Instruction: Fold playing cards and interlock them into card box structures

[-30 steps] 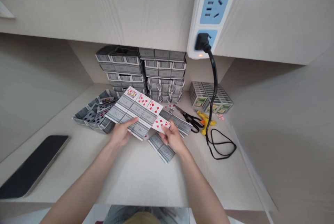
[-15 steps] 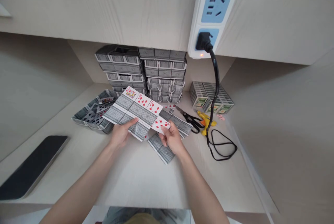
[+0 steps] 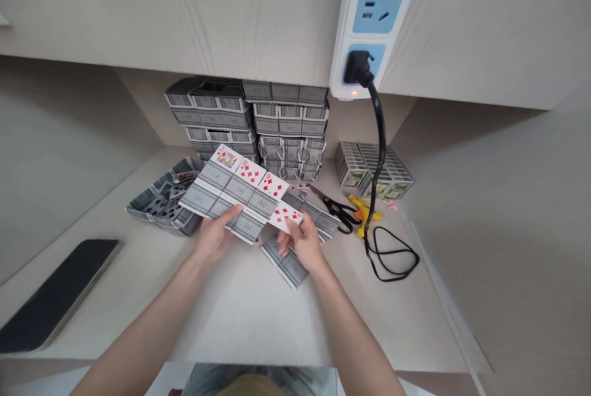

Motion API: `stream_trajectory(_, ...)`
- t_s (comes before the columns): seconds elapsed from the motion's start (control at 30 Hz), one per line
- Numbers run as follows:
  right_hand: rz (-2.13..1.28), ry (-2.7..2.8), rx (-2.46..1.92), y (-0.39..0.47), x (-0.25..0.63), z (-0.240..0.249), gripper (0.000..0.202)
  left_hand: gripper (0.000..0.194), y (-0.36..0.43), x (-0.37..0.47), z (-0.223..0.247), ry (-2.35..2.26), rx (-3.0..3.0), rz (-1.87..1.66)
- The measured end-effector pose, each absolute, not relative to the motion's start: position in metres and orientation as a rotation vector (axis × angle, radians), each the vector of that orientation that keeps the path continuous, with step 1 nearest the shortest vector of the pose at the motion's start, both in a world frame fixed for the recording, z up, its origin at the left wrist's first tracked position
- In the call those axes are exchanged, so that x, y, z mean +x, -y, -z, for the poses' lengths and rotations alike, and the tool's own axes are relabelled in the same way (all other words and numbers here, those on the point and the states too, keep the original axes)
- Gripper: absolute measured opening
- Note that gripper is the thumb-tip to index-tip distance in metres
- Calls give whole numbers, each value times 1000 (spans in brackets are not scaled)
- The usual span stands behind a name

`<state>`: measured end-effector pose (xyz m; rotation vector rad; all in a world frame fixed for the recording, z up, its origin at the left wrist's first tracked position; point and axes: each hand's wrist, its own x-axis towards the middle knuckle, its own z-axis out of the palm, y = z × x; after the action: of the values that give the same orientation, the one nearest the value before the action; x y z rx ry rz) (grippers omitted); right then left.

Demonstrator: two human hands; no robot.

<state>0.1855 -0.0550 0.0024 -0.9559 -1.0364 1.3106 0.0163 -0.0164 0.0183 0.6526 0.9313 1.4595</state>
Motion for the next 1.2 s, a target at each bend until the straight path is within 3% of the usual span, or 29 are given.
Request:
stream_trajectory(0.17, -1339, 1091, -982, 59, 181, -6, 27, 39, 19, 22, -15, -852, 565, -1398)
stream_trajectory(0.57, -1529, 1128, -1070, 62, 179, -6, 32, 51, 14, 16, -19, -927, 625, -1494)
stream_trajectory(1.2, -1483, 1034, -1025, 60, 179, -1, 27, 46, 20, 22, -18, -945, 725, -1497)
